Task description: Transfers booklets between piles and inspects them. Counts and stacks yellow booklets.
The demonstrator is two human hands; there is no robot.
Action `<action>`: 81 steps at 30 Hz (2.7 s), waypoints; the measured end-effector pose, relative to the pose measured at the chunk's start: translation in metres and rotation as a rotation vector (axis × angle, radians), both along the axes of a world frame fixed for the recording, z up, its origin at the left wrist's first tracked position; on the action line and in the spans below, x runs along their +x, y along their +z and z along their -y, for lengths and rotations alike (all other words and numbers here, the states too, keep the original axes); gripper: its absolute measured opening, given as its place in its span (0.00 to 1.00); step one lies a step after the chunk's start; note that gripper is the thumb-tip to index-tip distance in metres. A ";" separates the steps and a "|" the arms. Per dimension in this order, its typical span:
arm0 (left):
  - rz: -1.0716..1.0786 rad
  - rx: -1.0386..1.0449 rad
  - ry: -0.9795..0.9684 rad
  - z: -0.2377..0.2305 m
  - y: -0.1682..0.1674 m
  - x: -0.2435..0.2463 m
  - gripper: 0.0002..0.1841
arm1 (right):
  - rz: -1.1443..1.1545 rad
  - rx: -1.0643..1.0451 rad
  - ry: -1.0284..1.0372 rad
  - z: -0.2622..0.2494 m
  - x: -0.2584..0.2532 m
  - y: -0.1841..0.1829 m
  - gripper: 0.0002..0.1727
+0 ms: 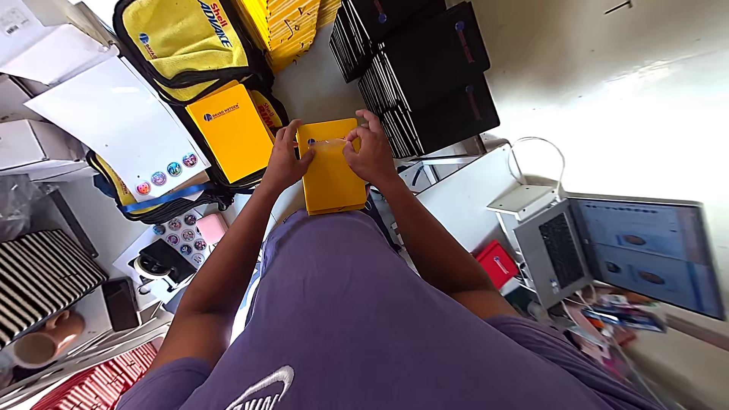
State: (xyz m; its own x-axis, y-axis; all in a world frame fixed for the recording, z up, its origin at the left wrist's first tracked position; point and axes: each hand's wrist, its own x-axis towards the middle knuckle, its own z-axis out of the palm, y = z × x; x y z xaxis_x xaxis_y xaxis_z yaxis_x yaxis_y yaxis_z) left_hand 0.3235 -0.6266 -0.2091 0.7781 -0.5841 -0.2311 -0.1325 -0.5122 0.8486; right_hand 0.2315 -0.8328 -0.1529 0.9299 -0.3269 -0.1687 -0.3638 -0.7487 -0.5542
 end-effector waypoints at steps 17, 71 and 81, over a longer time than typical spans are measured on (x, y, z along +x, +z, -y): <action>-0.274 -0.006 0.215 -0.025 0.005 0.006 0.43 | -0.149 1.204 -1.215 0.060 -0.056 -0.116 0.31; 0.063 0.099 0.675 -0.140 0.003 0.111 0.40 | 0.077 -0.168 0.033 -0.034 -0.019 -0.032 0.14; -0.046 0.086 -0.083 -0.083 0.038 0.020 0.21 | 0.019 -0.143 -0.001 -0.036 -0.009 -0.026 0.13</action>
